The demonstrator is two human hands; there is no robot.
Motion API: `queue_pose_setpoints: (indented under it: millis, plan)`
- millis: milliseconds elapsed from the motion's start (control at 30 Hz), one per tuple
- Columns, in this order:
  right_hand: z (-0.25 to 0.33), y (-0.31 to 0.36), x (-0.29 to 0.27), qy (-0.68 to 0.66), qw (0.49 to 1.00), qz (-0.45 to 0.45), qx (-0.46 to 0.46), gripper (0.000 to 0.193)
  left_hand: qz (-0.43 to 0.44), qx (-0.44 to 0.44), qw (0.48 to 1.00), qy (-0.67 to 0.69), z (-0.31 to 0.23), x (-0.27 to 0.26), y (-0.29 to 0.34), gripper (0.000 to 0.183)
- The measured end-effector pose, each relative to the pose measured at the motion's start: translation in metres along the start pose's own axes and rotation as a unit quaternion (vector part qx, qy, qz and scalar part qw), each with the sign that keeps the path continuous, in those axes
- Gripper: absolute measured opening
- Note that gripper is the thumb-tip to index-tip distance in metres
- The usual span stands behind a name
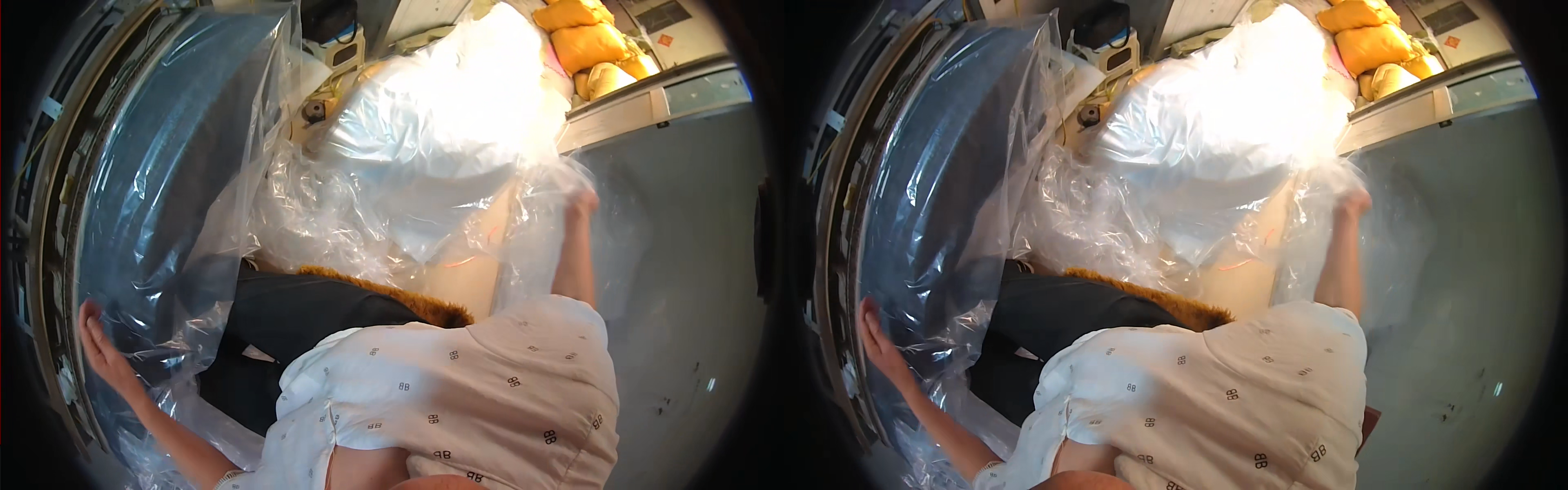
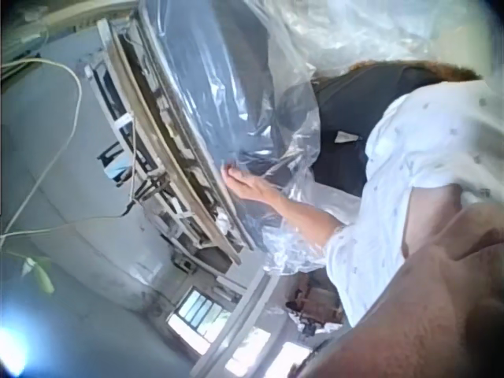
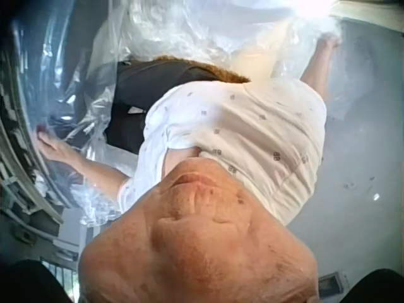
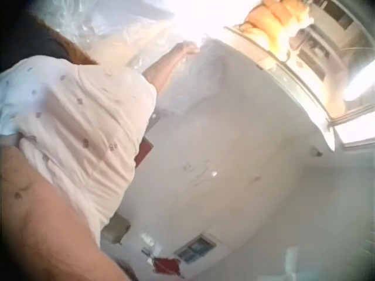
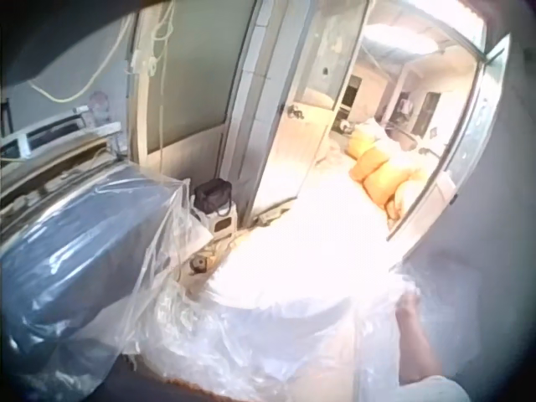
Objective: The person covers a large mattress with a plastic wrap by unfolding the plastic sheet and pulling it over the mattress edges by hand.
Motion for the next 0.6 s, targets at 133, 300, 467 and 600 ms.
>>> queue_pose_setpoints:
  millis: [133, 300, 467, 600]
  plan:
    - [0.02, 0.199, 0.299, -0.017, 0.908, 0.262, 0.326, 0.019, 0.116, 0.022, 0.986, 0.117, -0.09, 0.104, 0.018, 0.028]
    - [0.119, 0.412, 0.435, -0.089, 0.654, 0.667, 0.344, 0.016, 0.441, -0.153, 0.804, 0.369, -0.162, 0.227, 0.083, 0.053]
    - [0.166, 0.429, 0.466, -0.118, 0.577, 0.787, 0.186, 0.034, 0.393, -0.205, 0.832, 0.333, -0.139, 0.233, 0.072, 0.037]
    - [0.198, 0.38, 0.484, 0.08, 0.706, 0.587, -0.389, 0.054, 0.302, -0.076, 0.897, 0.315, -0.173, 0.193, 0.049, 0.02]
Point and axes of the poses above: each hand's wrist, its own y-axis away from the middle knuckle, its own x-axis out of the palm, z = x × y, the point moved 6 cm from there along -y, towards the middle knuckle
